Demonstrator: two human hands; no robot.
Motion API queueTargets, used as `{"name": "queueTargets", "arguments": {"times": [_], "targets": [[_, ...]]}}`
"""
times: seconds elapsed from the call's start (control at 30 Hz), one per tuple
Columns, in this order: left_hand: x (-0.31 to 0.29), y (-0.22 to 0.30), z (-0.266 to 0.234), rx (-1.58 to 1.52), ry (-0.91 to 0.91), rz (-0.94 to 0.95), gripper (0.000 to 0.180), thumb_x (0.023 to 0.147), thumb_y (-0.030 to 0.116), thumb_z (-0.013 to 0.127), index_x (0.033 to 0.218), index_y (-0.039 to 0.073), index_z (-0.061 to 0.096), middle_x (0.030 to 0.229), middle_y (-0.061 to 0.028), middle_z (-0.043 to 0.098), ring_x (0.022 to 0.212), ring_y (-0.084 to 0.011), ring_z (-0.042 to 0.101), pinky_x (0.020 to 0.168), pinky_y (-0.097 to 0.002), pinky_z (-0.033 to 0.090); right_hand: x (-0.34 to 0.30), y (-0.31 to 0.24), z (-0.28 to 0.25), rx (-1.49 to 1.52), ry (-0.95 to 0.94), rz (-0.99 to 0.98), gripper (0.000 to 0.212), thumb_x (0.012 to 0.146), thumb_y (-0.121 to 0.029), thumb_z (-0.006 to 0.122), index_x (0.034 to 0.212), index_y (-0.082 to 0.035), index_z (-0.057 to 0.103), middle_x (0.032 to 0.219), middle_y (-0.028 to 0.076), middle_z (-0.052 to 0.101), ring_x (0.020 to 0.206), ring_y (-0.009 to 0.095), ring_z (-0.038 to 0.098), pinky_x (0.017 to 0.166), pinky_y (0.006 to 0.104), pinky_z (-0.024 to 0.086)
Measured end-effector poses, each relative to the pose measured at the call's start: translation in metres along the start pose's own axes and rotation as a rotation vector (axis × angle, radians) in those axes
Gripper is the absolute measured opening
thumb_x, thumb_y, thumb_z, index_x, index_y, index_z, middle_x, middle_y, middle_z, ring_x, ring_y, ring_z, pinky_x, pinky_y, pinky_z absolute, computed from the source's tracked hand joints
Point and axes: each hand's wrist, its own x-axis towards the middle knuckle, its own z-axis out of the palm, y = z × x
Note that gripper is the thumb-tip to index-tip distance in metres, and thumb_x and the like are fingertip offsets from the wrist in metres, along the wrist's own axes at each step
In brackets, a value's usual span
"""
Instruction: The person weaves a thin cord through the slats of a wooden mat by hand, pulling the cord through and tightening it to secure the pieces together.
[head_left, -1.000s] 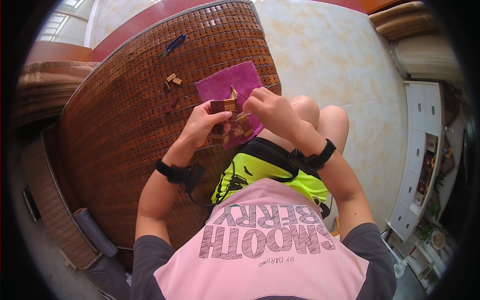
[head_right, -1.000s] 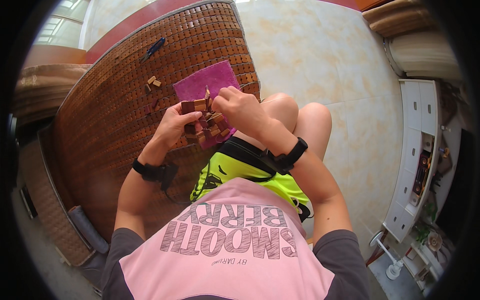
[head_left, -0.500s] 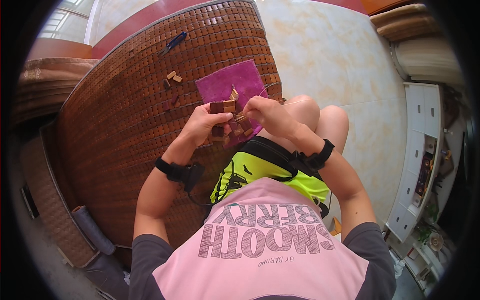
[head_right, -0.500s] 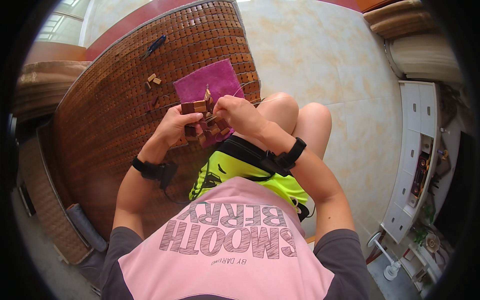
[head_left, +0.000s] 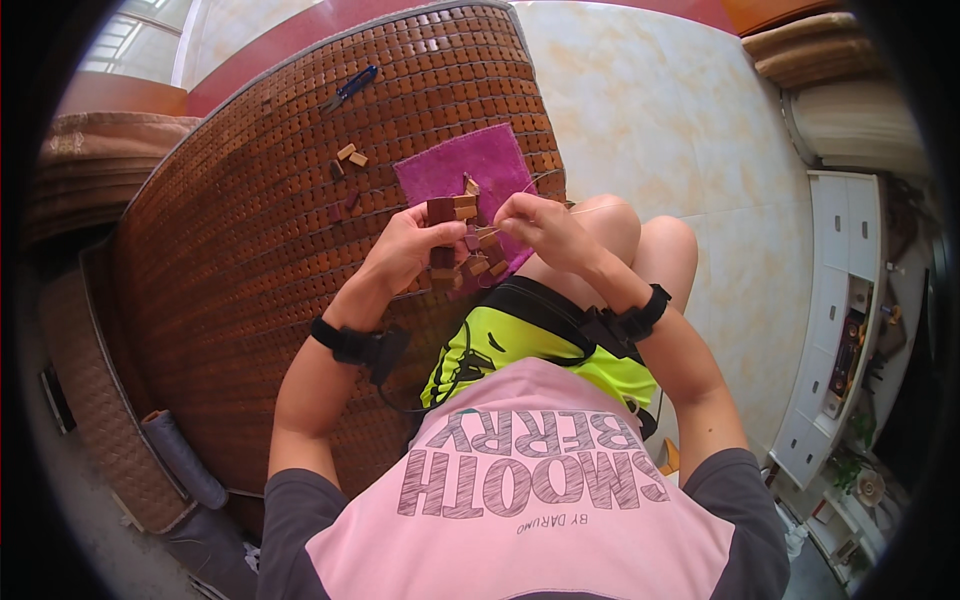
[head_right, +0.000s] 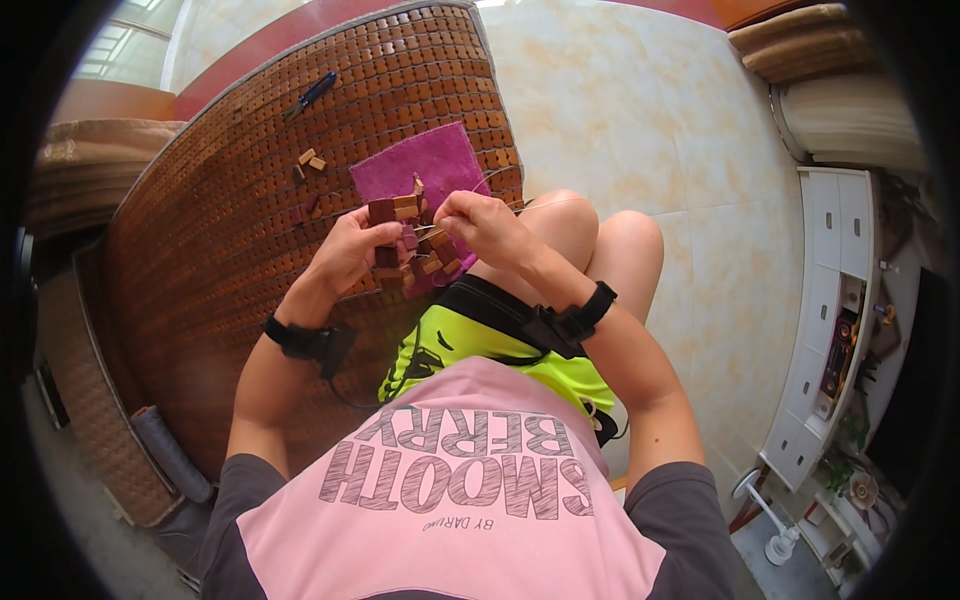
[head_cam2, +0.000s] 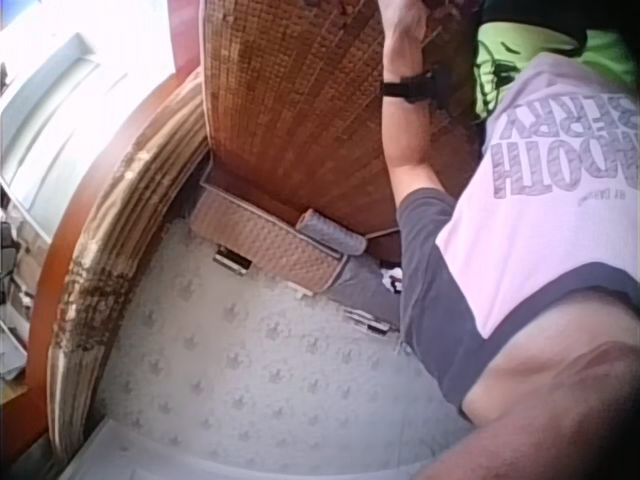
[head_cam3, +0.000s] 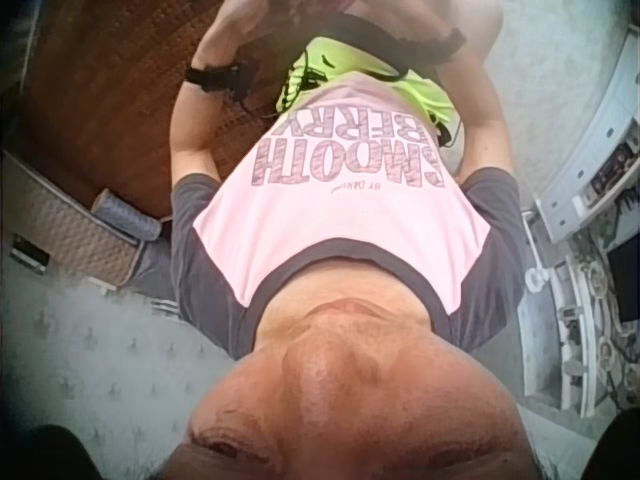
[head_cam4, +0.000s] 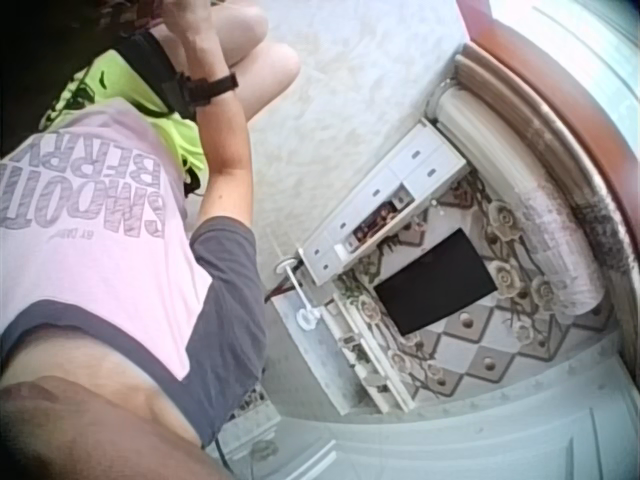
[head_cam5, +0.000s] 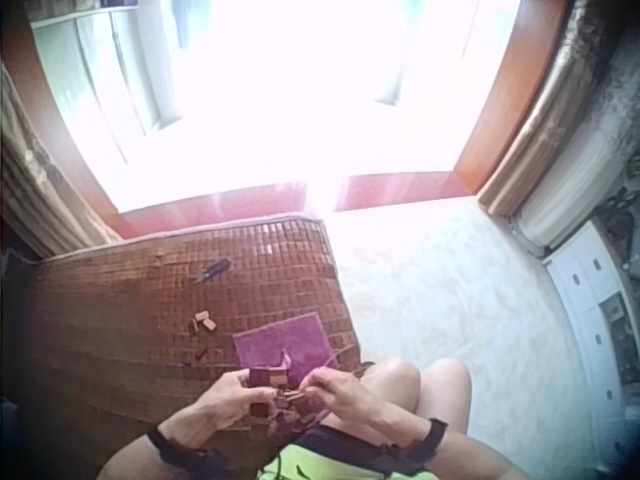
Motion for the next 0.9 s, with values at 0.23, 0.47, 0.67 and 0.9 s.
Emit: {"name": "queueTargets", "arguments": {"times": [0.23,0.47,0.67,0.9], "targets": [[-0.009,0.0,0.012,0.244,0.096,0.108,0.037,0.079,-0.003,0.072,0.114,-0.001,0.059,0.091,-0.0062,0.067,0.076,-0.0111,0.064,0.071,-0.028,0.056,-0.012,-0.03,-0.003,-0.683,0.217,-0.545,0.007,0.079,-0.004,0.062,0.084,-0.006,0.058,0.081,0.008,0.056,0.08,0.027,0.061,0.069,0.0396,0.053],[-0.006,-0.006,0.016,0.365,0.103,0.172,0.035,0.076,-0.005,0.071,0.109,0.0,0.06,0.089,-0.0034,0.065,0.077,-0.0092,0.062,0.069,-0.0259,0.055,-0.01,-0.019,0.008,-0.688,0.228,-0.473,0.008,0.075,-0.01,0.062,0.08,-0.007,0.056,0.082,0.007,0.054,0.08,0.025,0.059,0.065,0.0345,0.052],[-0.005,-0.012,0.012,0.48,0.096,0.204,0.035,0.075,-0.005,0.072,0.108,0.0,0.06,0.092,-0.0027,0.066,0.081,-0.0086,0.062,0.07,-0.0249,0.054,-0.014,-0.038,0.013,-0.805,0.215,-0.624,0.007,0.074,-0.008,0.062,0.078,-0.005,0.056,0.08,0.01,0.055,0.079,0.028,0.06,0.065,0.0381,0.052],[-0.007,-0.014,0.017,0.696,0.166,0.269,0.038,0.074,-0.004,0.074,0.109,0.0,0.061,0.093,-0.0032,0.067,0.082,-0.0087,0.062,0.074,-0.0255,0.054,-0.013,-0.026,0.016,-0.709,0.221,-0.449,0.009,0.073,-0.009,0.063,0.078,-0.005,0.056,0.08,0.009,0.055,0.079,0.028,0.06,0.064,0.0375,0.052]]}}
